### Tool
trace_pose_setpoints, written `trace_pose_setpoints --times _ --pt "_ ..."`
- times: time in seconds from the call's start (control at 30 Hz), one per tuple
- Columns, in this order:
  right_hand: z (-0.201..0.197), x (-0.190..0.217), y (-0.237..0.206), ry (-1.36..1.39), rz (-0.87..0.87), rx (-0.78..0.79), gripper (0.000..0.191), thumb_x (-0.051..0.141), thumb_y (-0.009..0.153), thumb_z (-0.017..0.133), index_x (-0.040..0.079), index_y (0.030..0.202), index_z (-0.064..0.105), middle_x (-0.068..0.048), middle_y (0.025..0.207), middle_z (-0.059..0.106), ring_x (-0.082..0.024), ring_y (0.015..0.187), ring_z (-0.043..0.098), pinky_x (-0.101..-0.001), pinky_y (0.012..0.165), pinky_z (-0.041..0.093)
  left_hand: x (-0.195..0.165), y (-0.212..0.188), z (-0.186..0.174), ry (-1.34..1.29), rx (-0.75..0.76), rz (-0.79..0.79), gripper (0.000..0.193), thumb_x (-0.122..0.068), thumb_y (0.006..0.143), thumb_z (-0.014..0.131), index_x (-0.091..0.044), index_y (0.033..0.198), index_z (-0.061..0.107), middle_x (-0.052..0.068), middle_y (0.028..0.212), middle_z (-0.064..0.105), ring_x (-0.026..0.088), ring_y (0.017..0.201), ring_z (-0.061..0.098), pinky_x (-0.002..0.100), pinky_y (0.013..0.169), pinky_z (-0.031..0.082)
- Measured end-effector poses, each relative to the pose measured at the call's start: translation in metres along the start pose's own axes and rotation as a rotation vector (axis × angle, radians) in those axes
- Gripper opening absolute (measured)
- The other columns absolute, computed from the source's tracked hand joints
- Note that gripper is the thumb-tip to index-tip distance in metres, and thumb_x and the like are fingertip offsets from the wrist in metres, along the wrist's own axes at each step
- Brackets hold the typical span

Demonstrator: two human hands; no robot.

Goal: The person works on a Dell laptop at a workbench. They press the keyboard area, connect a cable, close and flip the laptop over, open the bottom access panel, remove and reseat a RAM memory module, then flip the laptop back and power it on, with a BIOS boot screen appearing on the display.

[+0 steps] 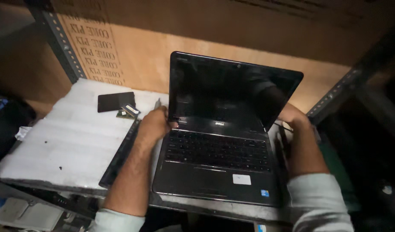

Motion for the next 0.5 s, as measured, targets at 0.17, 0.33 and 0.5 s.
trace_pose_setpoints --times 0.17,0.33,0.5 --pt "0.020 -0.006 0.024 -0.468 0.004 0.089 0.041 0.010 0.084 0.070 0.003 0.125 0.067 -0.012 0.123 0.070 -0.025 0.107 0.064 -0.0392 0.088 0.053 0.000 0.008 0.000 0.024 0.039 -0.048 0.046 -0.026 0.075 0.088 -0.005 0.110 0.066 0.020 0.102 0.074 0.040 0.104 0.069 0.049 0.088 0.052" --pt "0.028 -0.007 0.036 -0.552 0.024 0.097 0.043 0.014 0.083 0.072 0.003 0.124 0.068 -0.012 0.124 0.069 -0.026 0.108 0.064 -0.0394 0.090 0.053 -0.002 0.015 0.000 0.033 0.021 -0.035 0.044 -0.025 0.076 0.087 -0.004 0.108 0.065 0.020 0.102 0.073 0.040 0.103 0.068 0.049 0.087 0.052" --pt "0.017 -0.010 0.034 -0.600 0.038 0.126 0.044 0.018 0.082 0.074 0.004 0.124 0.069 -0.013 0.125 0.069 -0.026 0.109 0.064 -0.0395 0.091 0.053 -0.002 0.015 0.000 0.018 0.020 -0.027 0.040 -0.024 0.077 0.087 -0.004 0.105 0.066 0.019 0.100 0.074 0.039 0.102 0.070 0.049 0.088 0.053"
Point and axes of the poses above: each hand's wrist, its own y-axis towards the middle knuckle, its own z-axis out of the palm, x = y × z, the point moved 2 cm from there along y, towards the middle knuckle
